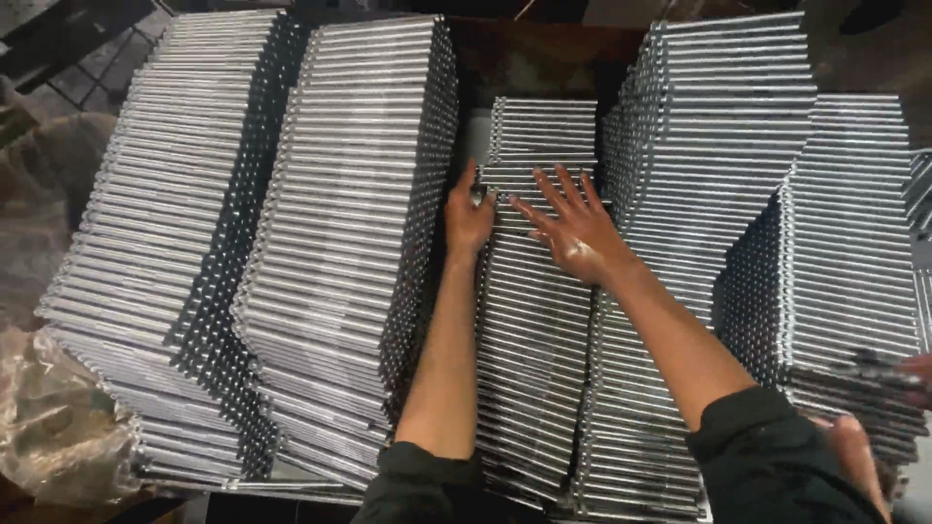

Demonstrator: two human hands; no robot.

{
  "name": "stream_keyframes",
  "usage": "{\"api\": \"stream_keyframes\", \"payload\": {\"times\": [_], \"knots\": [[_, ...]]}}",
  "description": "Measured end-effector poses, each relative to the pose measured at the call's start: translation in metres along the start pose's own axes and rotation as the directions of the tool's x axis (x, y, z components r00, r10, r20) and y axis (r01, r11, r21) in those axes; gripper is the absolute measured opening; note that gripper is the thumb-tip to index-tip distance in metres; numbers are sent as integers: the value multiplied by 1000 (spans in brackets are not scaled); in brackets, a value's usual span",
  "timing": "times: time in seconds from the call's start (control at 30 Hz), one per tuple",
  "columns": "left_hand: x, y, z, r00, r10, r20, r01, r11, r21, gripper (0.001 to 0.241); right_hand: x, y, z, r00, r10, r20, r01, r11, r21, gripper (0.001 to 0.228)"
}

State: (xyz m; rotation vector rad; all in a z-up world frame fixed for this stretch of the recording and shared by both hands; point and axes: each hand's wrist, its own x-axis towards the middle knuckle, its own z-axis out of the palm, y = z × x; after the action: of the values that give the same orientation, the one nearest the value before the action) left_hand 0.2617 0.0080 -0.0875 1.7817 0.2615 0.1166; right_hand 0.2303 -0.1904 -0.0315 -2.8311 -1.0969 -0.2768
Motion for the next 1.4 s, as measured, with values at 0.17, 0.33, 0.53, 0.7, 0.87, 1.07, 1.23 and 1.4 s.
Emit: {"api": "stream_keyframes", "payload": {"times": [0.17, 0.33, 0.53, 0.7, 0.87, 1.07, 1.23, 1.4], "knots": [[38, -6, 14, 999, 26, -25, -29, 993, -115, 65, 20, 16, 3, 998, 44, 54, -45, 999, 16, 53], [63, 0, 21, 999, 12, -33, -16, 989, -148, 64, 36, 25, 0, 991, 94, 94, -96, 995, 17, 53], [94, 5, 29, 999, 0, -49, -6, 994, -108, 63, 51, 34, 2, 973, 185, 137, -185, 983, -12, 54], [117, 10, 34, 999, 16, -44, -21, 994, -108, 63, 68, 47, 12, 962, 248, 111, -245, 969, -46, 57], [134, 12, 39, 999, -3, -39, -4, 981, -193, 65, 80, 57, 20, 956, 283, 80, -281, 959, -41, 58], [127, 24, 39, 998, -21, -52, 10, 978, -208, 66, 91, 48, 3, 910, 404, 92, -414, 897, 154, 49], [130, 12, 43, 997, -41, -62, 28, 980, -196, 68, 94, 62, 50, 759, 541, -361, -413, 830, 374, 55], [120, 20, 40, 993, -69, -92, 50, 978, -203, 66, 94, 70, 55, 652, 673, -349, -514, 731, 450, 69]]}}
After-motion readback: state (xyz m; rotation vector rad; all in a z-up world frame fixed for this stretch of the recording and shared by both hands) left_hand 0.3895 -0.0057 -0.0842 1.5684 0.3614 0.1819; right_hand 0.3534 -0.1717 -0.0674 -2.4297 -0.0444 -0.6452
